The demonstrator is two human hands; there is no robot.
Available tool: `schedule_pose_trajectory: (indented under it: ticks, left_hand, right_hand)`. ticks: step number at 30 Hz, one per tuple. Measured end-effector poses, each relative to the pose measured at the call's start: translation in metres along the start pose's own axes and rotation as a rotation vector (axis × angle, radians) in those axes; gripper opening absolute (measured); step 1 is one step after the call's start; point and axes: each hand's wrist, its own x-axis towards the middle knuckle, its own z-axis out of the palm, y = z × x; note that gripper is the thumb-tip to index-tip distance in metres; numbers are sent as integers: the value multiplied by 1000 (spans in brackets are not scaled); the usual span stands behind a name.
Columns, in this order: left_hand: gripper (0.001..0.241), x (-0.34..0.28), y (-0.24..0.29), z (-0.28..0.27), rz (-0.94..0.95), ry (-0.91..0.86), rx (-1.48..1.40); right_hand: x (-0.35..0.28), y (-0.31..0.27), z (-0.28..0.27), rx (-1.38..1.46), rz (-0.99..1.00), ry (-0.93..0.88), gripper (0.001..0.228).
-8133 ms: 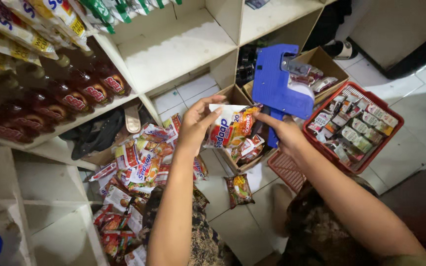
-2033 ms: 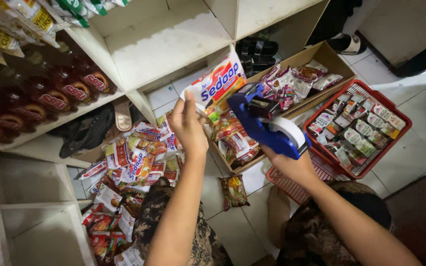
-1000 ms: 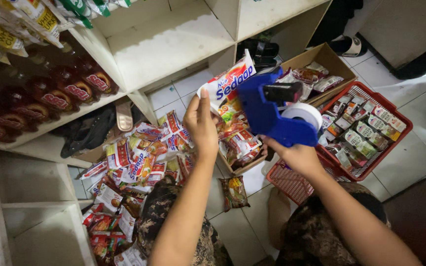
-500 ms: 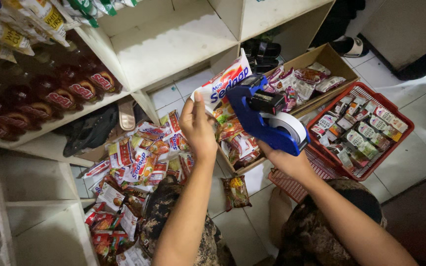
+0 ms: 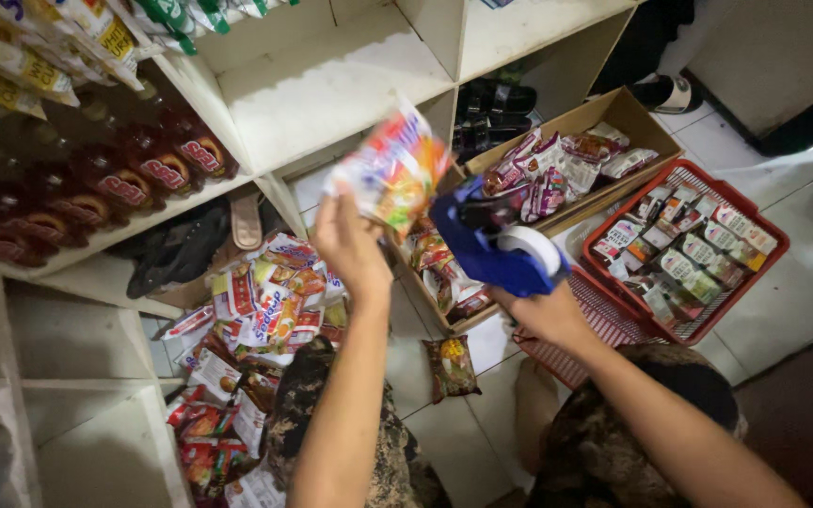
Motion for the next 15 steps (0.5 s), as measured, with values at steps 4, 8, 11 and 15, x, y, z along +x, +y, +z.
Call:
schedule_pose_trajectory:
  ticks: [4,8,11,15]
  left_hand:
    - [33,2,34,1,218,-66,130]
    - [32,5,31,-1,305,-115,218]
    - [31,8,16,-7,180,-111,126]
    - [32,14,0,-10,168,-107,271]
  right_hand:
    - [1,-5,-2,65,-130,180,47]
    - [8,-5,-7,75,1,193,31]
    - [15,-9,-12,158,105,192,36]
    - [28,-15,-6,396,192,250,44]
